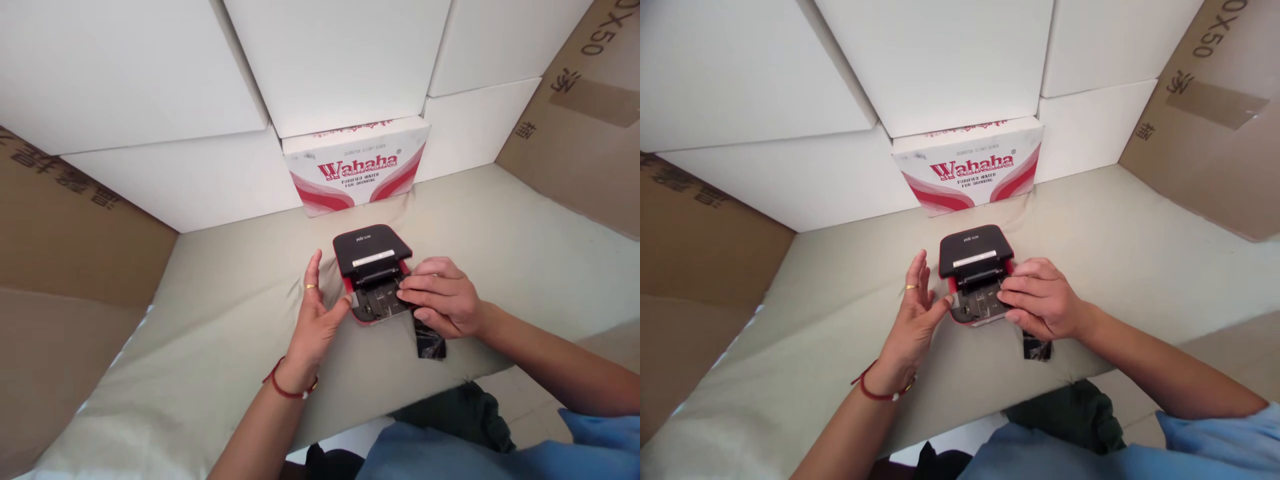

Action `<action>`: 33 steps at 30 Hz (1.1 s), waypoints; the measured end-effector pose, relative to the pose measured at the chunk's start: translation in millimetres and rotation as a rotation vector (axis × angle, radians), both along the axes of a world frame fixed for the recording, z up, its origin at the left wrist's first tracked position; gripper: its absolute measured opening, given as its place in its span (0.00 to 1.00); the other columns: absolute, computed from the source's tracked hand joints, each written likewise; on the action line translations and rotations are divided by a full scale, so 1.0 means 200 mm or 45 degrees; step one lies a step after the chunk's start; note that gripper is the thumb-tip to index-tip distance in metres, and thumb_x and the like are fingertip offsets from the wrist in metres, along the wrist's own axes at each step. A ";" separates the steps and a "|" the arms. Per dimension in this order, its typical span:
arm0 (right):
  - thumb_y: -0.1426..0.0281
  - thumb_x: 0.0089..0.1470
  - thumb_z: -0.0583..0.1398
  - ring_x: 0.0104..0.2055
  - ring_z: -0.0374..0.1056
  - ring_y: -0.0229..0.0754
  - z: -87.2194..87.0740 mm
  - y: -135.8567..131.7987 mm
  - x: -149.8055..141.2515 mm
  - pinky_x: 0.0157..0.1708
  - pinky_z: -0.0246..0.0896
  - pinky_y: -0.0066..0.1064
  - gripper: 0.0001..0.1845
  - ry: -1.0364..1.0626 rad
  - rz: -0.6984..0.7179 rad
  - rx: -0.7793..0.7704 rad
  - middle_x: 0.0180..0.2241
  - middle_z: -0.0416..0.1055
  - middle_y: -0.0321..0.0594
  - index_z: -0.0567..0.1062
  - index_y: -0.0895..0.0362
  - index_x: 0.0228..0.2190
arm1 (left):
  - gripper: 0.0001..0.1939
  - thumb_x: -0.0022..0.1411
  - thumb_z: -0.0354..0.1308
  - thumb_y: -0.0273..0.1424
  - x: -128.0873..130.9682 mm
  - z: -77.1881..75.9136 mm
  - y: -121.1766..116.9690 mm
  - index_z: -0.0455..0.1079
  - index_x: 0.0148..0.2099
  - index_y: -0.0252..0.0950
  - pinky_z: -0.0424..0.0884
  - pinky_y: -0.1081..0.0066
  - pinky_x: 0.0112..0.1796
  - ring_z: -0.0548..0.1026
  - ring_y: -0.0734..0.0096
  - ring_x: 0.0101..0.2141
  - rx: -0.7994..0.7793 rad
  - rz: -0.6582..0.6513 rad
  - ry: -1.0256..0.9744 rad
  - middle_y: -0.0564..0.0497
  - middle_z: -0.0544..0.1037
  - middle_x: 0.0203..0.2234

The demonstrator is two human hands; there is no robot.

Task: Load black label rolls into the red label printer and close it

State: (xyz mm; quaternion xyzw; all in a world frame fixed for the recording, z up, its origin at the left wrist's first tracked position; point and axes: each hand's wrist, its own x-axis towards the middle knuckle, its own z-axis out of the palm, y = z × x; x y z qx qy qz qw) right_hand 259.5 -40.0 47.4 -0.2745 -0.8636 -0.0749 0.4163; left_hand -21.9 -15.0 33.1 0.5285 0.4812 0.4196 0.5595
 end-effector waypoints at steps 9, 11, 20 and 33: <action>0.68 0.75 0.60 0.40 0.83 0.43 0.21 0.20 -0.14 0.43 0.75 0.33 0.15 -0.014 -0.411 -0.636 0.42 0.89 0.42 0.88 0.54 0.45 | 0.44 0.61 0.75 0.41 -0.05 -0.03 0.03 0.63 0.74 0.47 0.54 0.41 0.80 0.56 0.44 0.82 -0.153 0.001 -0.024 0.42 0.63 0.80; 0.70 0.73 0.60 0.45 0.85 0.46 0.26 0.29 -0.17 0.48 0.75 0.35 0.16 -0.230 -0.515 -0.888 0.47 0.90 0.41 0.89 0.53 0.49 | 0.43 0.59 0.77 0.42 -0.06 -0.04 0.03 0.65 0.71 0.46 0.56 0.42 0.79 0.59 0.43 0.81 -0.181 0.006 -0.082 0.41 0.64 0.79; 0.76 0.68 0.60 0.53 0.84 0.49 0.40 0.47 -0.24 0.53 0.74 0.35 0.24 -0.702 -0.507 -1.197 0.54 0.89 0.40 0.89 0.48 0.57 | 0.38 0.51 0.82 0.41 -0.06 -0.06 0.06 0.72 0.61 0.43 0.63 0.41 0.76 0.66 0.42 0.77 -0.260 0.001 -0.232 0.40 0.74 0.72; 0.63 0.71 0.62 0.48 0.84 0.46 0.35 0.43 -0.11 0.51 0.74 0.35 0.19 -0.328 -0.183 -1.415 0.49 0.89 0.42 0.89 0.54 0.54 | 0.34 0.50 0.83 0.42 -0.06 -0.05 0.06 0.75 0.55 0.41 0.64 0.47 0.73 0.72 0.46 0.71 -0.250 0.006 -0.222 0.41 0.80 0.62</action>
